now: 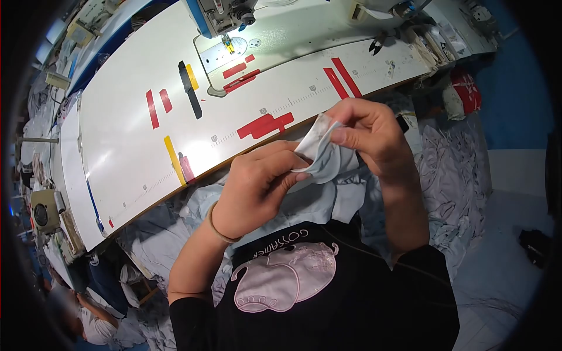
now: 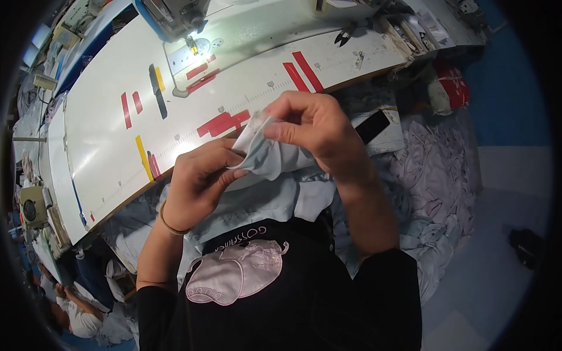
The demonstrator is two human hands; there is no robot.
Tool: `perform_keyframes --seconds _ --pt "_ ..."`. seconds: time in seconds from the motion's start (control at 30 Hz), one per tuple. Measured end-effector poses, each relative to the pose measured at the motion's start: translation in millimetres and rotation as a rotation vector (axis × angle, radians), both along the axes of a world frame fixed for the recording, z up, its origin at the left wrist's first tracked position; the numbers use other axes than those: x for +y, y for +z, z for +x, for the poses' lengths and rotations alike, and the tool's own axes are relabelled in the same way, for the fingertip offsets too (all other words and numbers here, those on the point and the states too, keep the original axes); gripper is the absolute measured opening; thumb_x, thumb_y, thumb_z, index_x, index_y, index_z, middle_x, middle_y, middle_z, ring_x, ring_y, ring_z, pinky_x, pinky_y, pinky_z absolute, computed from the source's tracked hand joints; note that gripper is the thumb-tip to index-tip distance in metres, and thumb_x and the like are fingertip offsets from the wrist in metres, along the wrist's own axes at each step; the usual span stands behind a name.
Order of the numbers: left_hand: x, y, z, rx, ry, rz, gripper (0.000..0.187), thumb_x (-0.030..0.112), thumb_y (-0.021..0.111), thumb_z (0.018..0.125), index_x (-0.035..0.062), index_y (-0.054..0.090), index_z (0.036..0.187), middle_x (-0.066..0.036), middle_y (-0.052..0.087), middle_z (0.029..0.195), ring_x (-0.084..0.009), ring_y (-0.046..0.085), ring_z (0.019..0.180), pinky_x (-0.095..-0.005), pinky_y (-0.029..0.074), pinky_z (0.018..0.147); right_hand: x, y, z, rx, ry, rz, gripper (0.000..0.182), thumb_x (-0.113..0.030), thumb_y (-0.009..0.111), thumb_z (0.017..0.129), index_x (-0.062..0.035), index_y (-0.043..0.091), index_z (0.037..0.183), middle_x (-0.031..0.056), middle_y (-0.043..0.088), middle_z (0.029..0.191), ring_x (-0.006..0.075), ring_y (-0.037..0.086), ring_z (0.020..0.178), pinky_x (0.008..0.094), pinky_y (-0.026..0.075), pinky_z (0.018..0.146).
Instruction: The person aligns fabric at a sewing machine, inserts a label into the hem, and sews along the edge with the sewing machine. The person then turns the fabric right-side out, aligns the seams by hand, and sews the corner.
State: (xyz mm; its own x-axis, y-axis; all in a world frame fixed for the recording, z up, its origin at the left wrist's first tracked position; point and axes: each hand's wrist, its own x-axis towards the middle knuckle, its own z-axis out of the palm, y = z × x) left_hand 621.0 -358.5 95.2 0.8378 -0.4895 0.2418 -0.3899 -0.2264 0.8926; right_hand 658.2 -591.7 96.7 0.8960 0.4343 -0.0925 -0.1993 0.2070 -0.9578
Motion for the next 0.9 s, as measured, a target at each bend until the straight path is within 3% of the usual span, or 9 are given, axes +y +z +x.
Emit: perform_keyframes --seconds 0.07,0.1,0.13,0.23,0.43,0.67,0.9 --pt "1.6 0.9 -1.0 0.071 0.113 0.041 0.012 0.000 0.073 0.082 -0.0026 0.065 0.090 -0.016 0.069 0.099 -0.0296 0.066 0.083 -0.0328 0.051 0.071 -2.4 -3.0 -0.2 -0.086 -0.078 -0.008 0.009 0.000 0.070 0.086 0.0031 0.062 0.089 0.0104 0.067 0.098 0.0135 0.062 0.088 0.0290 0.049 0.087" --pt "0.8 -8.1 -0.4 0.081 0.163 -0.069 0.016 0.005 0.076 0.082 -0.0039 0.063 0.084 -0.012 0.066 0.088 -0.0230 0.061 0.075 -0.0300 0.047 0.067 -3.5 -4.5 -1.0 -0.172 -0.157 -0.014 0.009 0.001 0.070 0.085 0.0031 0.063 0.089 0.0094 0.066 0.096 0.0129 0.061 0.087 0.0281 0.049 0.086" --pt "3.9 -15.0 0.2 0.079 0.158 -0.070 0.016 0.005 0.076 0.082 -0.0039 0.063 0.084 -0.012 0.066 0.088 -0.0230 0.061 0.075 -0.0300 0.047 0.067 -4.2 -4.7 -2.0 -0.175 -0.162 -0.015 0.009 0.001 0.070 0.085 0.0031 0.063 0.089 0.0094 0.066 0.096 0.0129 0.061 0.087 0.0281 0.049 0.086" --pt "9.9 -20.2 -2.3 0.280 0.269 -0.114 0.028 0.010 0.080 0.081 -0.0043 0.056 0.076 -0.005 0.053 0.073 -0.0145 0.046 0.066 -0.0273 0.038 0.061 -3.4 -4.9 -4.5 -0.230 -0.239 -0.071 0.009 0.005 0.071 0.084 0.0030 0.063 0.088 0.0102 0.066 0.098 0.0125 0.061 0.088 0.0253 0.049 0.084" --pt "7.4 -21.9 -7.7 0.089 0.317 -0.034 0.032 0.012 0.082 0.080 -0.0045 0.055 0.073 -0.005 0.051 0.073 -0.0131 0.044 0.065 -0.0271 0.036 0.058 -2.6 -6.2 -6.7 -0.271 -0.301 -0.086 0.009 0.004 0.072 0.084 0.0028 0.064 0.088 0.0118 0.066 0.101 0.0122 0.061 0.089 0.0238 0.050 0.082" --pt "23.3 -26.7 -15.9 0.247 0.399 -0.014 0.034 0.013 0.084 0.077 -0.0031 0.055 0.070 -0.002 0.046 0.072 -0.0117 0.042 0.066 -0.0261 0.035 0.059 -5.3 -6.8 -9.9 -0.260 -0.398 -0.057 0.010 0.002 0.070 0.087 0.0020 0.061 0.088 0.0122 0.065 0.100 0.0115 0.059 0.089 0.0247 0.047 0.087" --pt "60.4 -30.8 -17.1 0.431 0.116 -0.018 0.032 0.015 0.084 0.078 0.0002 0.056 0.076 -0.002 0.047 0.085 -0.0109 0.042 0.074 -0.0251 0.035 0.064 -12.9 -6.8 -3.8 -0.280 -0.483 0.012 0.009 0.001 0.069 0.089 0.0000 0.060 0.087 0.0088 0.065 0.093 0.0081 0.058 0.085 0.0224 0.045 0.084"
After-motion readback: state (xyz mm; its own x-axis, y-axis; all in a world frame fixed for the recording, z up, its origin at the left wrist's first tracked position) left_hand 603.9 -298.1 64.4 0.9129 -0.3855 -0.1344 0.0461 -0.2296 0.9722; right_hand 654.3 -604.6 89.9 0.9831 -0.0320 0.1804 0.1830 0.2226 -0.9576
